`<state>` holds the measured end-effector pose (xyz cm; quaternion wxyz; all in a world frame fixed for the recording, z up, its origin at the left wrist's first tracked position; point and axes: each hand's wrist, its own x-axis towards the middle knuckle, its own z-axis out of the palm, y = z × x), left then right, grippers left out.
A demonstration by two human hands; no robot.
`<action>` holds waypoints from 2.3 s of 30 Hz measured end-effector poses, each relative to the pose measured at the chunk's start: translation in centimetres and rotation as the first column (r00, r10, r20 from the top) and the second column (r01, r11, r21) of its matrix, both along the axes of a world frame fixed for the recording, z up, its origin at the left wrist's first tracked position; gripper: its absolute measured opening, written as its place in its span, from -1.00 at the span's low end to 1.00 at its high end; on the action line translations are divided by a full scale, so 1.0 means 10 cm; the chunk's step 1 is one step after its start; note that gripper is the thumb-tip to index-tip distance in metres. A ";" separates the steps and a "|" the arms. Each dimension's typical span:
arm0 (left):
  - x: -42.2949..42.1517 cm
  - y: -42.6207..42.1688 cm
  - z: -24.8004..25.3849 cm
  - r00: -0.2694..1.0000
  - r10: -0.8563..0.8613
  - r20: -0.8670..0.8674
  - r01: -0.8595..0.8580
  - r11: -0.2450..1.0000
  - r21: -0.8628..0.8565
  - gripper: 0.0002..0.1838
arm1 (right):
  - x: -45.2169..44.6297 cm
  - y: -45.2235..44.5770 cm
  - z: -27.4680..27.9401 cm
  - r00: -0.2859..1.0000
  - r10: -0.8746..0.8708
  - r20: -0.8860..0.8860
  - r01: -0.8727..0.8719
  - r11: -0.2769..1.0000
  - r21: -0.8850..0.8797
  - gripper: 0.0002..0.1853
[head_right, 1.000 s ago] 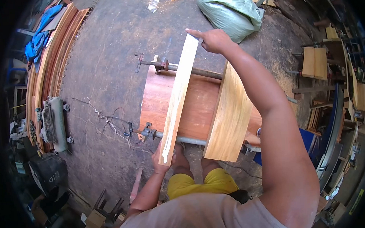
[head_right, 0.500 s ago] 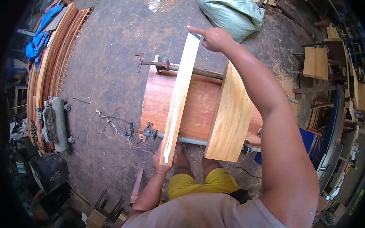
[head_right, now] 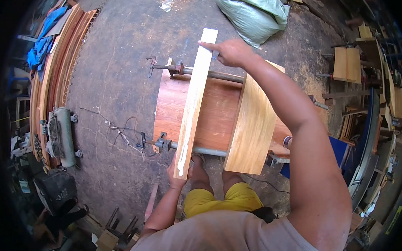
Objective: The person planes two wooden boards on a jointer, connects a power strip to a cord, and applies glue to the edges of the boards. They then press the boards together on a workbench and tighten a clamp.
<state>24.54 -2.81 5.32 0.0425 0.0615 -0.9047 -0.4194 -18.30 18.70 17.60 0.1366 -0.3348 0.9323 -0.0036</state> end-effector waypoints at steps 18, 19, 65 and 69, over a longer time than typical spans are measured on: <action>-0.04 0.03 0.08 1.000 0.025 -0.004 -0.025 0.998 0.050 -0.10 | 0.24 -0.06 0.08 0.998 0.062 0.030 -0.063 0.998 0.022 -0.18; -0.03 0.03 0.07 1.000 0.025 -0.002 -0.025 0.998 0.051 -0.10 | 0.05 0.08 -0.08 0.992 -0.091 0.085 0.101 0.988 -0.119 -0.17; 0.04 0.01 0.04 0.994 0.107 0.029 -0.111 0.958 0.264 -0.15 | 1.11 -0.06 -0.32 0.945 0.325 0.026 -0.301 0.901 -0.313 -0.04; 0.04 -0.04 0.10 0.996 0.084 0.023 -0.087 0.966 0.244 -0.07 | 0.72 -0.08 -0.37 0.988 0.122 0.090 -0.094 0.959 -0.268 -0.11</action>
